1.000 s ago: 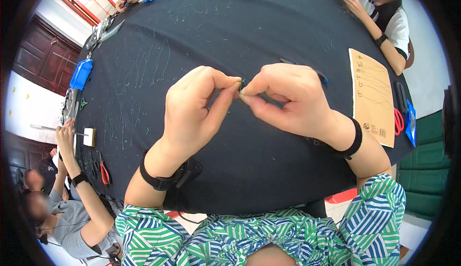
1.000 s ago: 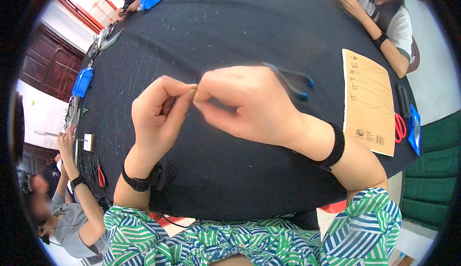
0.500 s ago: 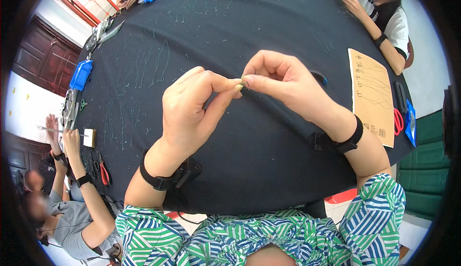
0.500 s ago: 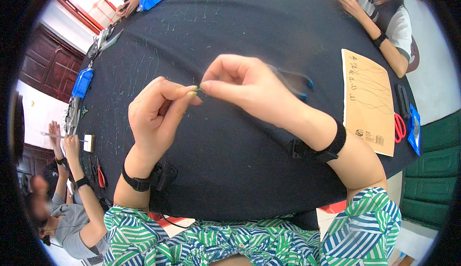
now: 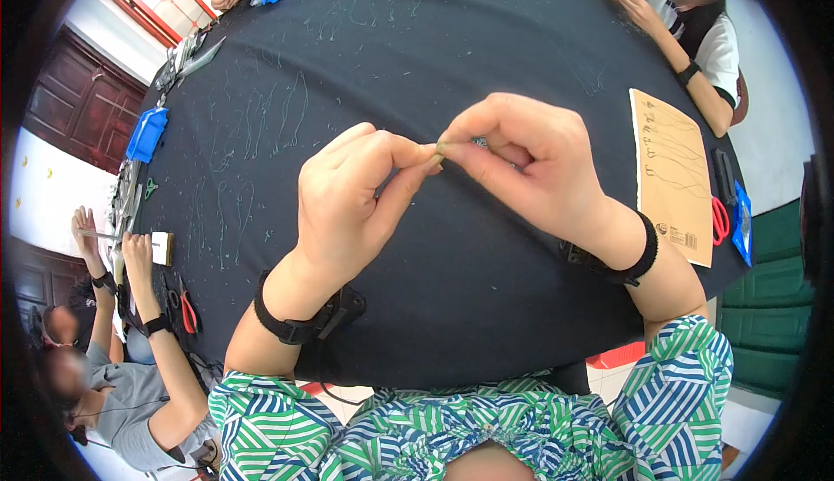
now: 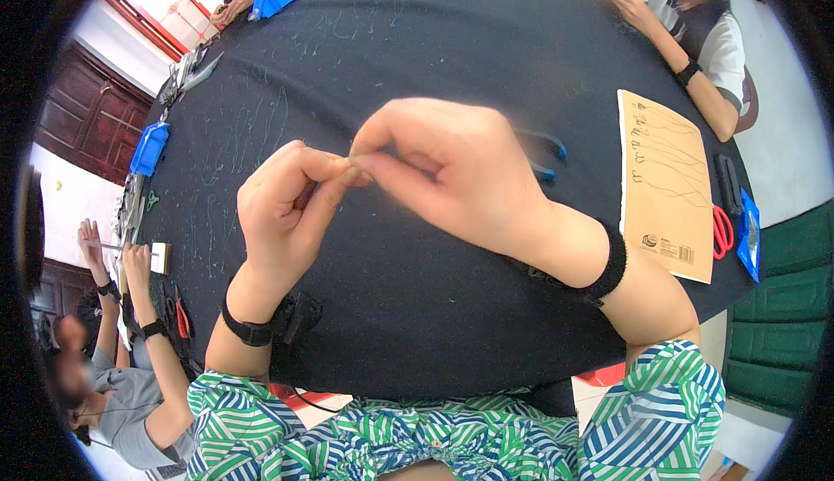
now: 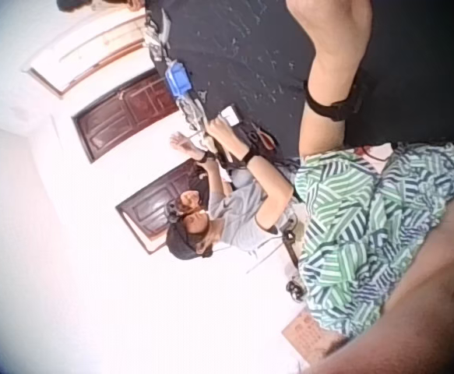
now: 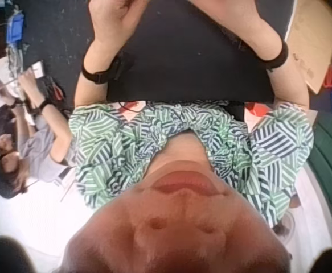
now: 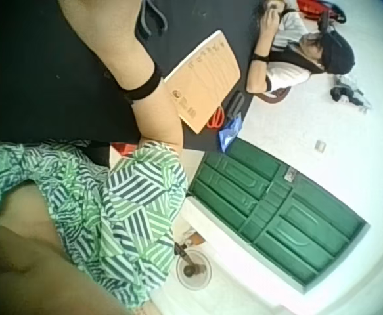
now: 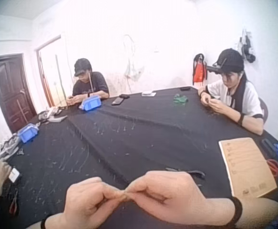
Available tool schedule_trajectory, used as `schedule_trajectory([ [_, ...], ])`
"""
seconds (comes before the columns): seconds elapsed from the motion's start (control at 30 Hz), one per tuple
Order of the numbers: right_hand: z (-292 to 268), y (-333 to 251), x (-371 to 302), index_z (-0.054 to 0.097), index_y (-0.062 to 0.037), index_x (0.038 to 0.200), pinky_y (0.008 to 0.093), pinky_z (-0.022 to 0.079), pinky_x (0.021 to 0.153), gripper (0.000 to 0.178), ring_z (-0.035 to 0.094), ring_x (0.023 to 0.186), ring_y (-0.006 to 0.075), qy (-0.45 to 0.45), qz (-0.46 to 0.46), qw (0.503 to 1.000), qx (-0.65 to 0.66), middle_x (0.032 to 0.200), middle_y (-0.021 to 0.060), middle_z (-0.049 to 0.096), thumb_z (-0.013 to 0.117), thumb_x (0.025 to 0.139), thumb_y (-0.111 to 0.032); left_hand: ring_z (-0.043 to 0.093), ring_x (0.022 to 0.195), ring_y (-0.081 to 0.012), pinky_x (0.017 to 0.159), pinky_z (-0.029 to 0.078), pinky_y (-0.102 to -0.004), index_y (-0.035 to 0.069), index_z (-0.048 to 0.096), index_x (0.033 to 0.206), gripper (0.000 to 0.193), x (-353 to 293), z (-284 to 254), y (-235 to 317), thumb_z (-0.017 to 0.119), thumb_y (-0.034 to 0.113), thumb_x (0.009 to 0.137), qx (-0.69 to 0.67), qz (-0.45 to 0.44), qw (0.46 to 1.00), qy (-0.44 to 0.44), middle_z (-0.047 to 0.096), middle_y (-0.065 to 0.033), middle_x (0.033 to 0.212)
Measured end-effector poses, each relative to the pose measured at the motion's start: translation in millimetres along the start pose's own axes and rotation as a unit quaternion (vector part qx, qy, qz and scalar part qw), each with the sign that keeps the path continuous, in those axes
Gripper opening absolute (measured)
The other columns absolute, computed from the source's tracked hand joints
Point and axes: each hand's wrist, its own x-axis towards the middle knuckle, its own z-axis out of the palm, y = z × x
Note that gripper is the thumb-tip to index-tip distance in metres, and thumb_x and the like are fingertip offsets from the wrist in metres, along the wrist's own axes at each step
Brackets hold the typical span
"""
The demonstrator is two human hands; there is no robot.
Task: The person threads a thin green line through small metal tackle components and crimps them by hand and using pliers at a table.
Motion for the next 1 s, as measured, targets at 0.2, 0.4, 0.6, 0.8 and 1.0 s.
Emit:
schedule_trajectory([
  [0.2, -0.7, 14.9, 2.1, 0.065, -0.0029, 0.091, 0.0221, 0.03, 0.049, 0.011, 0.038, 0.055, 0.0011, -0.042, 0.179, 0.966, 0.179, 0.063, -0.0054, 0.049, 0.068, 0.088, -0.013, 0.047, 0.056, -0.0067, 0.048, 0.033, -0.0218, 0.002, 0.069, 0.086, 0.007, -1.3, 3.1, -2.0, 0.072, -0.001, 0.081, -0.005, 0.035, 0.999, 0.021, 0.066, -0.0015, 0.07],
  [0.4, 16.8, 25.1, -8.1, 0.061, -0.0026, 0.093, 0.0179, 0.033, 0.056, 0.009, 0.042, 0.064, -0.0012, -0.087, 0.25, 0.894, 0.362, 0.074, -0.0064, 0.054, 0.064, 0.093, -0.011, 0.06, 0.062, -0.0164, 0.055, 0.046, -0.0273, 0.002, 0.065, 0.084, 0.014, -2.7, 3.6, -1.7, 0.074, -0.003, 0.075, -0.025, -0.02, 0.999, 0.043, 0.067, -0.0043, 0.071],
  [0.6, 10.2, 8.3, -5.6, 0.057, -0.0028, 0.079, 0.0241, 0.038, 0.051, 0.009, 0.049, 0.054, 0.0081, -0.076, 0.09, 0.988, 0.102, 0.065, 0.0029, 0.053, 0.066, 0.081, -0.006, 0.061, 0.063, -0.0182, 0.056, 0.047, -0.0284, 0.002, 0.065, 0.085, 0.012, -1.8, 5.2, -1.9, 0.072, -0.005, 0.077, -0.019, -0.037, 0.998, 0.054, 0.066, -0.0053, 0.072],
  [0.8, 1.1, 1.3, 3.1, 0.061, -0.0047, 0.084, 0.0298, 0.043, 0.052, 0.009, 0.056, 0.056, 0.0182, 0.013, -0.085, 0.996, -0.034, 0.075, 0.0079, 0.06, 0.069, 0.079, -0.005, 0.058, 0.061, -0.0185, 0.055, 0.045, -0.0288, 0.002, 0.064, 0.082, 0.013, -0.2, 3.5, 0.0, 0.074, -0.003, 0.074, 0.003, 0.01, 1.0, 0.026, 0.065, -0.0046, 0.071],
  [1.0, -4.6, 11.0, 3.1, 0.065, -0.0036, 0.092, 0.0237, 0.035, 0.051, 0.009, 0.043, 0.054, 0.006, -0.004, 0.068, 0.996, 0.058, 0.067, 0.001, 0.054, 0.069, 0.086, -0.009, 0.052, 0.058, -0.0098, 0.05, 0.037, -0.0238, 0.002, 0.067, 0.085, 0.006, -2.9, 6.7, -2.5, 0.072, 0.0, 0.081, 0.006, 0.036, 0.999, 0.012, 0.065, -0.0024, 0.069],
])
